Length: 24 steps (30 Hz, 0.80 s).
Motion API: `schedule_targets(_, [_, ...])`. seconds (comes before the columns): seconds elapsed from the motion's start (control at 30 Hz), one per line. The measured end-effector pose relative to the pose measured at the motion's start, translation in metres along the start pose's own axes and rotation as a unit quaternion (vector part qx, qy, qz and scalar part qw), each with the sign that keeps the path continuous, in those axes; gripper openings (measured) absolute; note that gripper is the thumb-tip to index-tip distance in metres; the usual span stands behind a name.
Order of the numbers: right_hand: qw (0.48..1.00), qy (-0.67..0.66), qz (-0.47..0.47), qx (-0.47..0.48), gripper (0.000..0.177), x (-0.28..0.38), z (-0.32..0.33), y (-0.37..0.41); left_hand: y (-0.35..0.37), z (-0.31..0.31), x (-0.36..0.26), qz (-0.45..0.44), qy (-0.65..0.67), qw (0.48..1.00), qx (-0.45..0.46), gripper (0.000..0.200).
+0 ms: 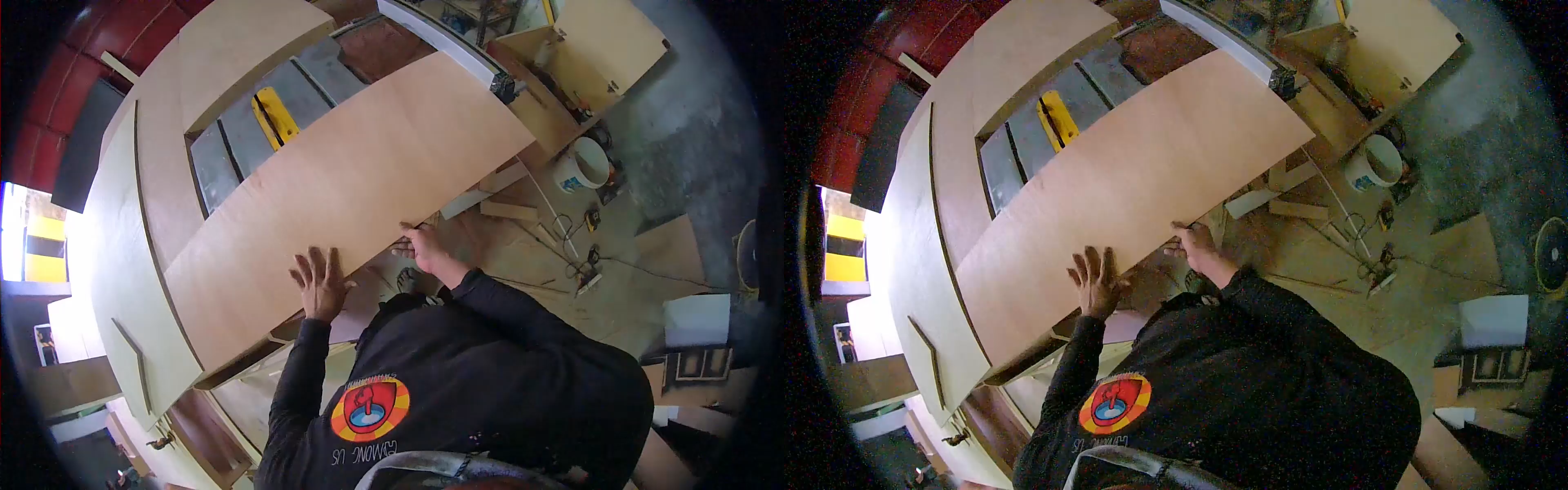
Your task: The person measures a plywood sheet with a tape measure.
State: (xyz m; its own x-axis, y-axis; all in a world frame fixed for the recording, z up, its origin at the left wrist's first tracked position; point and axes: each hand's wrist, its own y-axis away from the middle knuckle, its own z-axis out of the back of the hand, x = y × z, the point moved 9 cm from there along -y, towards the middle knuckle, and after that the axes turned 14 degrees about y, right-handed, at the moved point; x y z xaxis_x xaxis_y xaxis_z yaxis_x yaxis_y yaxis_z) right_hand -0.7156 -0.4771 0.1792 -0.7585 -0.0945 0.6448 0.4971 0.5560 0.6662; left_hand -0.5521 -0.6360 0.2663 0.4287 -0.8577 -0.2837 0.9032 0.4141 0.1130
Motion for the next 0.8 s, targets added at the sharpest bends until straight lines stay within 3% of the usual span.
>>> schedule_targets(0.17, [1.0,-0.004,-0.009,0.025,0.021,0.015,0.0,0.013,-0.021,-0.002,-0.011,-0.02,0.004,1.0,-0.014,0.092])
schedule_targets(0.23, [0.953,0.276,-0.028,0.122,0.023,0.025,0.001,0.023,-0.02,-0.009,-0.01,-0.042,-0.016,0.999,0.002,0.091])
schedule_targets(0.27, [0.839,0.522,0.05,0.149,0.032,0.036,0.004,0.015,-0.023,-0.01,-0.01,-0.037,-0.022,0.999,0.007,0.091])
schedule_targets(0.3, [0.836,0.524,0.05,0.154,0.032,0.044,0.019,0.008,-0.024,-0.009,-0.008,-0.032,-0.022,0.999,0.005,0.091])
schedule_targets(0.33, [0.695,0.683,0.17,0.144,0.041,0.084,0.014,0.021,-0.025,-0.007,-0.011,-0.045,-0.011,0.999,-0.008,0.09])
schedule_targets(0.37, [0.514,0.801,0.281,0.127,0.05,0.11,0.011,0.031,-0.023,-0.005,-0.014,-0.059,0.001,0.998,-0.02,0.09])
schedule_targets(0.43, [0.388,0.739,0.547,0.068,0.076,0.146,0.022,0.032,-0.024,-0.004,-0.011,-0.051,-0.009,0.999,-0.009,0.088])
schedule_targets(0.5, [0.303,0.85,0.425,0.077,0.097,0.186,0.027,0.016,-0.025,-0.001,-0.012,-0.049,0.01,0.999,0.006,0.089])
schedule_targets(0.63, [0.27,0.888,0.368,0.058,0.107,0.202,0.034,-0.002,-0.028,0.001,-0.01,-0.051,0.016,0.999,-0.006,0.095])
schedule_targets(0.77, [0.303,0.896,0.314,0.082,0.106,0.202,0.036,-0.003,-0.029,0.008,-0.009,-0.035,0.018,0.999,-0.002,0.091])
schedule_targets(0.8, [0.308,0.9,0.298,0.082,0.106,0.202,0.038,-0.006,-0.027,0.007,-0.002,-0.01,0.018,0.999,0.037,0.09])
